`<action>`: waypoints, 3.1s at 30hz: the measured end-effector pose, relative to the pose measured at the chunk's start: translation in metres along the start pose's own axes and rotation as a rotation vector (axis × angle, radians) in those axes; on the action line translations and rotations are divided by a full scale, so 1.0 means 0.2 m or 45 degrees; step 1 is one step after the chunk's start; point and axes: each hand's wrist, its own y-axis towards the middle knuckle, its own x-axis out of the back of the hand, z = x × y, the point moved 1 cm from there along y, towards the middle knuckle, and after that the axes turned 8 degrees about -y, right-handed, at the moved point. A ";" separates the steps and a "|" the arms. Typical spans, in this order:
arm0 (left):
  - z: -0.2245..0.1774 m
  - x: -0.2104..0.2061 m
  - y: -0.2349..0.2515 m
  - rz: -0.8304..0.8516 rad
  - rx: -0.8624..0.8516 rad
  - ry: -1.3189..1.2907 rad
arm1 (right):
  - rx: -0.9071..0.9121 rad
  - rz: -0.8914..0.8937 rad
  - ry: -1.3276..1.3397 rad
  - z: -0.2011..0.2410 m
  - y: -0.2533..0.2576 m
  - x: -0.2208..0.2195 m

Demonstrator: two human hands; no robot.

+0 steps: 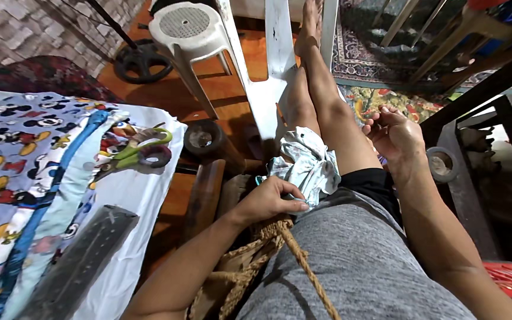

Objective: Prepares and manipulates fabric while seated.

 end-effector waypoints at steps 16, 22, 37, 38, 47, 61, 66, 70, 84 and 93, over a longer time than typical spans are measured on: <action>0.00 0.00 0.00 0.003 0.000 0.029 | 0.215 -0.120 0.082 0.19 0.06 0.20; 0.00 0.00 0.01 0.010 -0.014 0.037 | 0.267 -0.218 0.198 0.27 0.04 0.26; 0.01 -0.01 0.00 0.013 -0.030 0.045 | 0.400 -0.289 0.477 0.36 0.03 0.48; 0.00 -0.01 0.00 0.014 -0.030 0.047 | 0.411 -0.309 0.489 0.36 0.02 0.49; -0.01 -0.01 0.00 -0.005 -0.002 0.071 | 0.567 -0.231 0.605 0.38 0.03 0.64; -0.02 0.00 -0.01 -0.087 0.019 0.072 | 0.663 -0.265 0.611 0.39 0.05 0.79; -0.03 0.00 0.00 -0.130 0.041 0.030 | 0.655 -0.346 0.602 0.39 0.09 0.80; -0.04 0.00 0.00 -0.207 0.064 -0.063 | 0.691 -0.303 0.446 0.39 0.08 0.76; -0.03 -0.01 0.00 -0.397 -0.010 -0.254 | 0.721 0.923 -1.067 -0.10 -0.47 -0.06; -0.04 -0.03 0.00 -0.462 -0.061 -0.144 | 0.969 0.963 -1.485 -0.21 -0.56 -0.12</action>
